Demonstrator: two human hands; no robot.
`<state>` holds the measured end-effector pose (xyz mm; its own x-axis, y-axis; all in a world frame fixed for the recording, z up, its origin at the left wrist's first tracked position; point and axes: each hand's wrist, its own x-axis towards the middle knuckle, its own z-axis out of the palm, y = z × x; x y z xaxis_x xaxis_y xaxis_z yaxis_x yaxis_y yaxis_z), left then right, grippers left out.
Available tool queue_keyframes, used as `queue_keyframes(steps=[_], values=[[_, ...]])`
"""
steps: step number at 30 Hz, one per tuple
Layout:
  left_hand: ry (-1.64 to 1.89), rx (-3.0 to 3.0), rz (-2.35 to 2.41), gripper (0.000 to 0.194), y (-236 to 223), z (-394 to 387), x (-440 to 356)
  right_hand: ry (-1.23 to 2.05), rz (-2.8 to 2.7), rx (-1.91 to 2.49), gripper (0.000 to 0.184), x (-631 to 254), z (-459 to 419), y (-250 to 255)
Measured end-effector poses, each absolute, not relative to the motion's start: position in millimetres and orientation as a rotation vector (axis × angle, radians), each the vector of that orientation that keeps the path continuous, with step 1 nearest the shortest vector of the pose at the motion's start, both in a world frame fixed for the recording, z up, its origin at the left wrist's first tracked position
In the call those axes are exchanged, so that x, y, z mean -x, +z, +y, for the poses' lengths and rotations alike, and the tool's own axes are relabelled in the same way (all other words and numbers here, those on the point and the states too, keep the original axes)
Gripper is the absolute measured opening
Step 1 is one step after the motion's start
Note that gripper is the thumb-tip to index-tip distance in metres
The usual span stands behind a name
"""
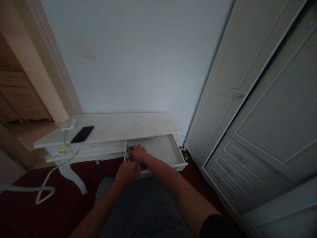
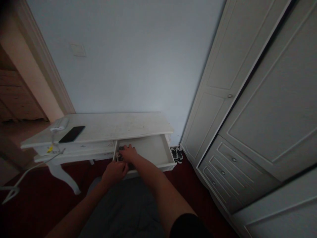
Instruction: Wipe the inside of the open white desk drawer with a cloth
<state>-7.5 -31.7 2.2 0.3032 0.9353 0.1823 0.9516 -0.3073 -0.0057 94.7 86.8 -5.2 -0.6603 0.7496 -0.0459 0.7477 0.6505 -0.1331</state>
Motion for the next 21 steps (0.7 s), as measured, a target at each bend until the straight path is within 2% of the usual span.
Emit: queue_keyframes(steps=[5, 11, 16, 21], values=[[-0.251, 2.454, -1.783, 0.051, 1.1, -32.6, 7.9, 0.234, -3.039, 0.984, 0.063, -173.9, 97.1, 2.8], [-0.268, 2.471, -1.793, 0.052, 0.0, -31.7, 7.2, 0.097, -2.518, 1.799, 0.062, -250.5, 103.1, 3.5], [-0.247, 2.472, -1.804, 0.054, 1.0, -31.5, 6.7, 0.079, -2.166, 2.134, 0.061, -227.6, 101.4, -7.8], [-0.222, 2.462, -1.803, 0.053, -2.0, -30.0, 8.2, 0.121, -2.27, 1.939, 0.063, -169.9, 99.1, -9.9]])
